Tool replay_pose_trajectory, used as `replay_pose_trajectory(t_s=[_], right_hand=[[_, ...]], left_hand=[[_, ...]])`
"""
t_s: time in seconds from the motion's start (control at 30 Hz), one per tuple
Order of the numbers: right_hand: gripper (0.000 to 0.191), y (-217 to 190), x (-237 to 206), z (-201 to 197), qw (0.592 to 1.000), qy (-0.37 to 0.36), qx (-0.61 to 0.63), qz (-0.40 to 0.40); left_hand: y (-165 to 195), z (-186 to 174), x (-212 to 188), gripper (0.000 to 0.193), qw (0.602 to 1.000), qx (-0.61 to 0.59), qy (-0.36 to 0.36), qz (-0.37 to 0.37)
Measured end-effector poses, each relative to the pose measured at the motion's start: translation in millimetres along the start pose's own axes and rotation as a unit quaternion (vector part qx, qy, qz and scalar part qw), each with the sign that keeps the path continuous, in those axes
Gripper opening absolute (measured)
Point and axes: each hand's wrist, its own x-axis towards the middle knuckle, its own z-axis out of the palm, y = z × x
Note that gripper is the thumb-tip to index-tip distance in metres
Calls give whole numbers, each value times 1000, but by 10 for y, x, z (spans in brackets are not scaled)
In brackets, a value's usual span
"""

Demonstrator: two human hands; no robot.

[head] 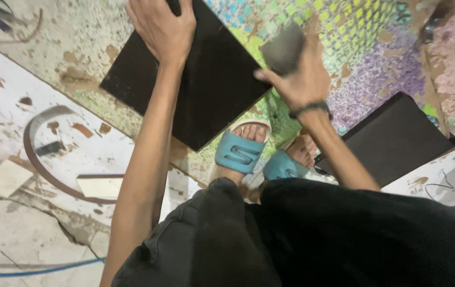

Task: The person stands at a work area and sands flat black square boards one at a time using a hand sanding block, rubbing the block across each board's surface, turning boards over to sand other sides, and setting finished boards aside with a stack of completed boards nearby.

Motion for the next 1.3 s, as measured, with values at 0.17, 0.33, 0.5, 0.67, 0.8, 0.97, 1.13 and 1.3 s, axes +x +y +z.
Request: replay_pose_trajectory(t_s=[0.17,0.33,0.5,0.67,0.8,0.97,1.13,1.3], right_hand=[[137,396,-582,131,982,23,57,181],[112,43,-500,4,944,-18,178,276],[119,-189,-463,-210,937,2,226,265],[108,222,-429,-121,922,46,200,329],[113,744,-495,49,905,112,199,358],[111,994,-781,142,923,167,184,293],[103,849,-896,52,927,145,194,286],[101,769,-922,-17,933,183,177,254]], left_hand=[[25,-47,131,56,998,16,7,54],[143,-248,284,63,996,17,-30,77],[378,-336,384,59,999,8,-49,16],[390,-323,470,69,994,74,-76,-8],[292,-397,354,82,990,137,-10,36],[183,-784,226,92,978,146,-150,10],[138,-1559,707,77,899,-35,-416,-130],[711,-2173,653,69,906,-104,-391,125]])
